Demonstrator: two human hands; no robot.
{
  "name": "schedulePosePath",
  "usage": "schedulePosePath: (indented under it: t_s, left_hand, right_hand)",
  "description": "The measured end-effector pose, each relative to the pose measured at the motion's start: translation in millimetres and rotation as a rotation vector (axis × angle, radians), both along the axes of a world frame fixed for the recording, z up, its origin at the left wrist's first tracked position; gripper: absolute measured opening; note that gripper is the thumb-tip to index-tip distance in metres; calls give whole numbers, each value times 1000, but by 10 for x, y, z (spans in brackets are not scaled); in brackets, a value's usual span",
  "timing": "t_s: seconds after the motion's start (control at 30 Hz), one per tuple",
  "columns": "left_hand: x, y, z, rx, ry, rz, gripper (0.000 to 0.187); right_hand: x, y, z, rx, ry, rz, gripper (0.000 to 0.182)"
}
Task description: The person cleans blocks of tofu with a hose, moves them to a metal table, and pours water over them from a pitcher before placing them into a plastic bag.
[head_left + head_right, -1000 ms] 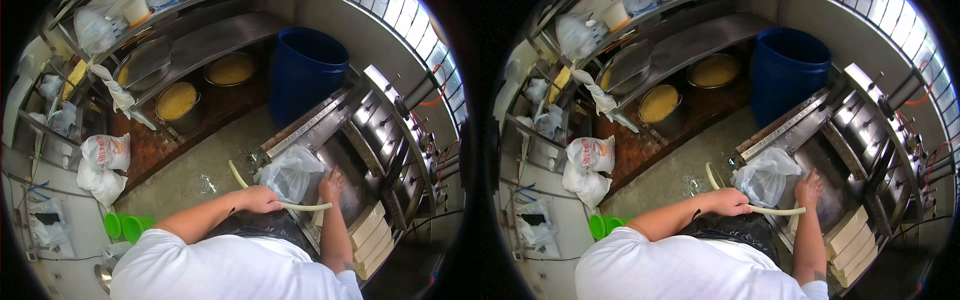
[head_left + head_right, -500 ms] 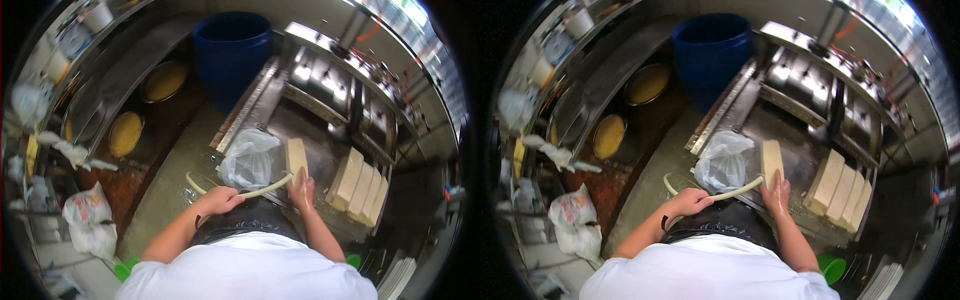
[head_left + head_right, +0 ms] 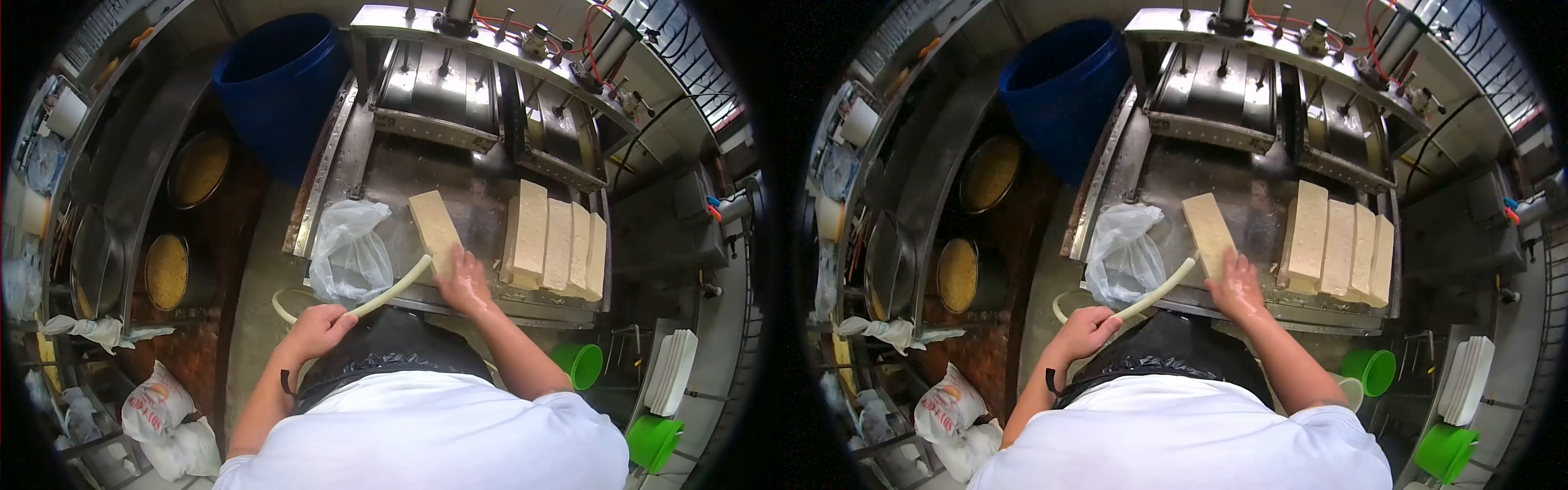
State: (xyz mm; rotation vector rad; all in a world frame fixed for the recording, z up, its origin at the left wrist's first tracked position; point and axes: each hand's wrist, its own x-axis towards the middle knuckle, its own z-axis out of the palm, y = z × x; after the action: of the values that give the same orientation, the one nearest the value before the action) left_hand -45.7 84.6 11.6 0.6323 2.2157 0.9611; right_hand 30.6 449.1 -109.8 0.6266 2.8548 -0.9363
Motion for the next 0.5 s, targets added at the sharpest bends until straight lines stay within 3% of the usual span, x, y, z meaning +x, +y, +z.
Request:
schedulePosePath:
  t_s: [0.07,0.23,0.3,0.37,0.43,0.5]
  left_hand:
    - [14,-10,-12,10,-7,12,38]
    - [3,-7,108,7,-5,34,37]
    - [7,-15,122,34,-7,57,37]
    - [0,-4,151,20,-11,58,37]
    - [12,-14,149,10,-19,53,37]
    - [12,-37,74,33,2,100,41]
  right_hand:
    - [-241,-287,320,254,-167,64,96]
    - [-1461,-243,-202,290,-7,-13,94]
    - [-1835,-238,140,300,-90,73,89]
    - [-1876,-225,131,313,-178,159,84]
    - [-1792,-193,-143,375,58,181,78]
    - [-1442,-182,-303,491,78,184,77]
